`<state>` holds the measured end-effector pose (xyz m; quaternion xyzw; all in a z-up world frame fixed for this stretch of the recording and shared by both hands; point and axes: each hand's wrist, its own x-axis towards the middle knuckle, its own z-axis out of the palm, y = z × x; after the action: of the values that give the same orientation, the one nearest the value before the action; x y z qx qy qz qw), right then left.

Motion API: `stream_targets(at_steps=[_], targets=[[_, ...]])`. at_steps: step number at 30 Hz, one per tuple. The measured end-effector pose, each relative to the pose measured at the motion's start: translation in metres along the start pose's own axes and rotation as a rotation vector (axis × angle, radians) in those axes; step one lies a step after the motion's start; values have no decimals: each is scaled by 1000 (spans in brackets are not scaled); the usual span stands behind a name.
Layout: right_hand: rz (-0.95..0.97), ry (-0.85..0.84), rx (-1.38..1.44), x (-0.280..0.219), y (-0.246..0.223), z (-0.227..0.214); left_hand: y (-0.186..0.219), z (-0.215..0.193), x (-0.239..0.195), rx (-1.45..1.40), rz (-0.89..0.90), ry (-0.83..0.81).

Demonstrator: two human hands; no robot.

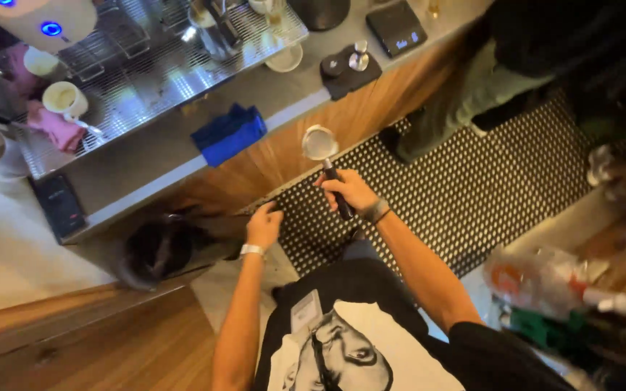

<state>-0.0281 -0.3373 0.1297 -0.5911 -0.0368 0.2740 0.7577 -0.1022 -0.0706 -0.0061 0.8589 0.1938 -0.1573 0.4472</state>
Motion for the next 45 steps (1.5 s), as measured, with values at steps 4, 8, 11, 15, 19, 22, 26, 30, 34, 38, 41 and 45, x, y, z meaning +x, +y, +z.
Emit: stream_targets(at_steps=[4, 8, 11, 15, 19, 22, 26, 30, 34, 38, 41, 45], targets=[[-94, -11, -5, 15, -43, -54, 196, 46, -44, -351, 265, 162], [-364, 76, -371, 44, -64, -104, 324, 76, -35, -492, 225, 256], [-440, 103, -544, 92, -15, -159, 356, 99, 15, -430, 200, 217], [-345, 137, -492, 68, -86, -168, 377, 89, 93, -10, 294, 273], [-272, 348, -625, 76, -86, -228, 422, 82, 193, 211, 681, 304], [-215, 576, -734, 82, -79, -268, 449, 100, 275, 228, 1003, 271], [-10, 652, -756, 80, -73, -328, 459, 156, 381, 339, 1116, 180], [155, 728, -789, 84, -50, -372, 447, 199, 428, 462, 1018, 79], [101, 727, -961, 116, -53, -391, 438, 212, 441, 550, 913, -20], [-118, 628, -1159, 158, -90, -400, 452, 203, 423, 530, 901, 54], [-227, 537, -1382, 182, -100, -409, 468, 175, 392, 443, 856, 152], [-163, 360, -1500, 207, -124, -418, 463, 147, 415, 263, 696, 512]])
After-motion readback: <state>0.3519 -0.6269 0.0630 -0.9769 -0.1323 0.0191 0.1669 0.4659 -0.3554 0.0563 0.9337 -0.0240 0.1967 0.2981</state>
